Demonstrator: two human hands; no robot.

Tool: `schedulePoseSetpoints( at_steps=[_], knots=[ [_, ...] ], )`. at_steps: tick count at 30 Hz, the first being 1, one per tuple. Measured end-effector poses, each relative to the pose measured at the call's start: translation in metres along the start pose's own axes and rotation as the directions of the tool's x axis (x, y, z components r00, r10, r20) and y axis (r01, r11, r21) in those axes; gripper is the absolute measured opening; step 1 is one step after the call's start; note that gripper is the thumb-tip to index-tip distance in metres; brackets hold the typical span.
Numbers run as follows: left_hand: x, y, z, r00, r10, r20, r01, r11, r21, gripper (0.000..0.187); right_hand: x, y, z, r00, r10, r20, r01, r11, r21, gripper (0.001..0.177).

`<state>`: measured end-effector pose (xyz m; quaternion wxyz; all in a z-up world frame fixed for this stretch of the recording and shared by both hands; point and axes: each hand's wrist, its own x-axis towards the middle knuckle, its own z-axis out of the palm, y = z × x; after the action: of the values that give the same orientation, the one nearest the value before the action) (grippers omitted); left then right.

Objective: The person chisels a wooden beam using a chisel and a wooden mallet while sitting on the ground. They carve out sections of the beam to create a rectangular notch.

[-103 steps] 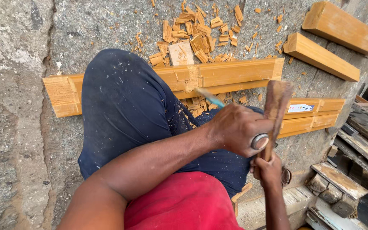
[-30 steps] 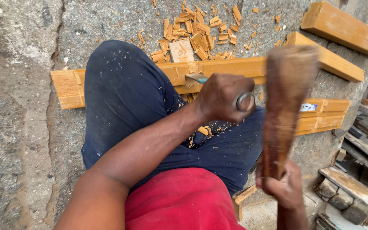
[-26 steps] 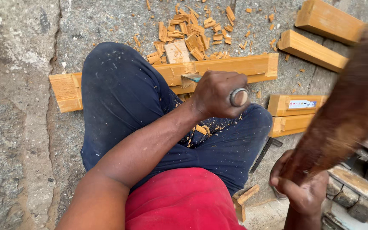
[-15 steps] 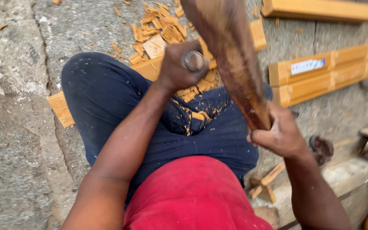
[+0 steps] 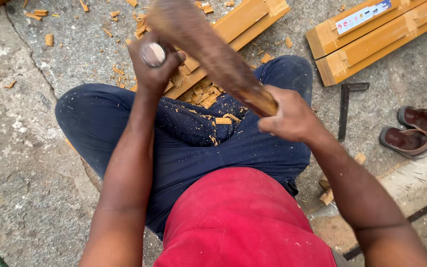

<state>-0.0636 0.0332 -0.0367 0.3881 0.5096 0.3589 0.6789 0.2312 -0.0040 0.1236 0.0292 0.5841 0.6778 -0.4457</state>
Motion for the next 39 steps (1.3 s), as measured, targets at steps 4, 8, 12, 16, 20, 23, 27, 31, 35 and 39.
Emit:
schedulePoseSetpoints(
  at_steps=[4, 8, 12, 16, 20, 23, 27, 31, 35, 39],
  knots=[
    [0.015, 0.010, -0.011, 0.969, -0.221, 0.111, 0.211, 0.504, -0.838, 0.017, -0.015, 0.056, 0.002, 0.950, 0.302, -0.081, -0.274, 0.929, 0.249, 0.059],
    [0.016, 0.019, -0.006, 0.993, -0.062, -0.104, 0.019, 0.928, -0.372, 0.018, -0.030, 0.129, 0.012, 0.899, 0.387, -0.206, -0.295, 0.882, 0.368, 0.047],
    [0.013, 0.013, -0.006, 0.992, 0.002, -0.125, -0.011, 0.997, -0.073, 0.021, -0.025, 0.162, 0.020, 0.893, 0.395, -0.214, -0.235, 0.817, 0.527, 0.035],
    [0.007, 0.003, 0.000, 0.990, -0.036, -0.134, 0.039, 0.999, 0.020, 0.022, -0.011, 0.156, 0.015, 0.886, 0.422, -0.193, -0.277, 0.814, 0.511, 0.037],
    [-0.002, -0.006, 0.023, 0.999, 0.045, -0.016, -0.040, 0.975, 0.218, 0.027, -0.011, 0.164, 0.013, 0.910, 0.378, -0.174, -0.221, 0.793, 0.567, 0.032],
    [-0.033, 0.002, 0.076, 0.991, 0.049, 0.121, -0.093, 0.919, 0.384, 0.024, -0.013, 0.177, 0.013, 0.940, 0.307, -0.150, -0.128, 0.723, 0.679, 0.028],
    [-0.072, 0.012, 0.121, 0.788, -0.019, 0.615, -0.346, 0.813, 0.468, 0.024, -0.021, 0.191, 0.016, 0.939, 0.296, -0.176, -0.057, 0.639, 0.767, 0.031],
    [-0.089, -0.008, 0.131, 0.647, -0.127, 0.752, -0.481, 0.697, 0.532, 0.021, -0.031, 0.216, 0.020, 0.918, 0.334, -0.212, -0.004, 0.544, 0.839, 0.036],
    [-0.094, -0.012, 0.128, 0.607, -0.084, 0.790, -0.505, 0.726, 0.466, 0.020, -0.047, 0.263, 0.021, 0.830, 0.450, -0.330, -0.002, 0.593, 0.805, 0.033],
    [-0.080, 0.010, 0.130, 0.644, -0.114, 0.756, -0.435, 0.759, 0.485, 0.023, -0.068, 0.304, 0.035, 0.728, 0.598, -0.335, -0.184, 0.641, 0.745, 0.035]
  ],
)
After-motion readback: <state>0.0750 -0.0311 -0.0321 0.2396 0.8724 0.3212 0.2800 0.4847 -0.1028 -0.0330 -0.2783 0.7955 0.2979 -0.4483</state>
